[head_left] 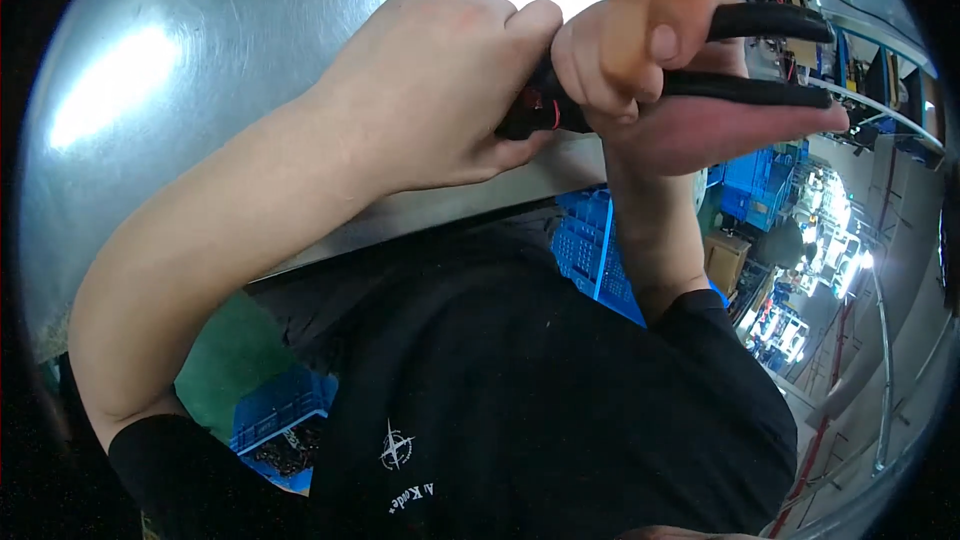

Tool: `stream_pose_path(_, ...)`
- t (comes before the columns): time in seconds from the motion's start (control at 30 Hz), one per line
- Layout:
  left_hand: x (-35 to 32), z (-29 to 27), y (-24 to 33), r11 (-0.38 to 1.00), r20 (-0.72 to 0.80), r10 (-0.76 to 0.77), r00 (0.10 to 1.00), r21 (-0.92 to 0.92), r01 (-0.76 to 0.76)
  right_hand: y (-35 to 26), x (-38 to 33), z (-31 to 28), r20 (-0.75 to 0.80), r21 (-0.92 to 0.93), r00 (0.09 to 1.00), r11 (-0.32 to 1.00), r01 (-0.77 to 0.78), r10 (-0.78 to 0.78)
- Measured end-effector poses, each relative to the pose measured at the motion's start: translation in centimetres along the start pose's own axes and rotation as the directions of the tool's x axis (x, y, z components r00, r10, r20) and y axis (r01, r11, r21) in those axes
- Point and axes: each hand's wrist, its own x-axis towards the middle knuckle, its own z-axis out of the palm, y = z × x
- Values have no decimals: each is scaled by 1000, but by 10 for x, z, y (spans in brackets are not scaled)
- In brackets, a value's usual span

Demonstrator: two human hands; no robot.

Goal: Assembling electronic cooling units by attaching fans to housings and trimming wires on a factory workbench.

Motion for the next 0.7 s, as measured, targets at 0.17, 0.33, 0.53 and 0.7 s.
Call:
stream_pose_path(0.17,-1,1,-3,997,-44,63,997,50,-60,1,-5,13,-119,-32,993,999,-4,0)
stream_pose_path(0.33,0,1,7,986,39,-28,999,168,21,-1,-30,38,-156,-346,967,928,136,-200)
stream_pose_path(0.53,5,0,5,991,16,-21,1000,132,19,-18,-32,34,-314,-163,916,964,209,-251)
stream_pose_path(0.7,5,1,3,991,4,-3,1000,132,3,-4,-28,38,-362,-170,901,967,189,-240)
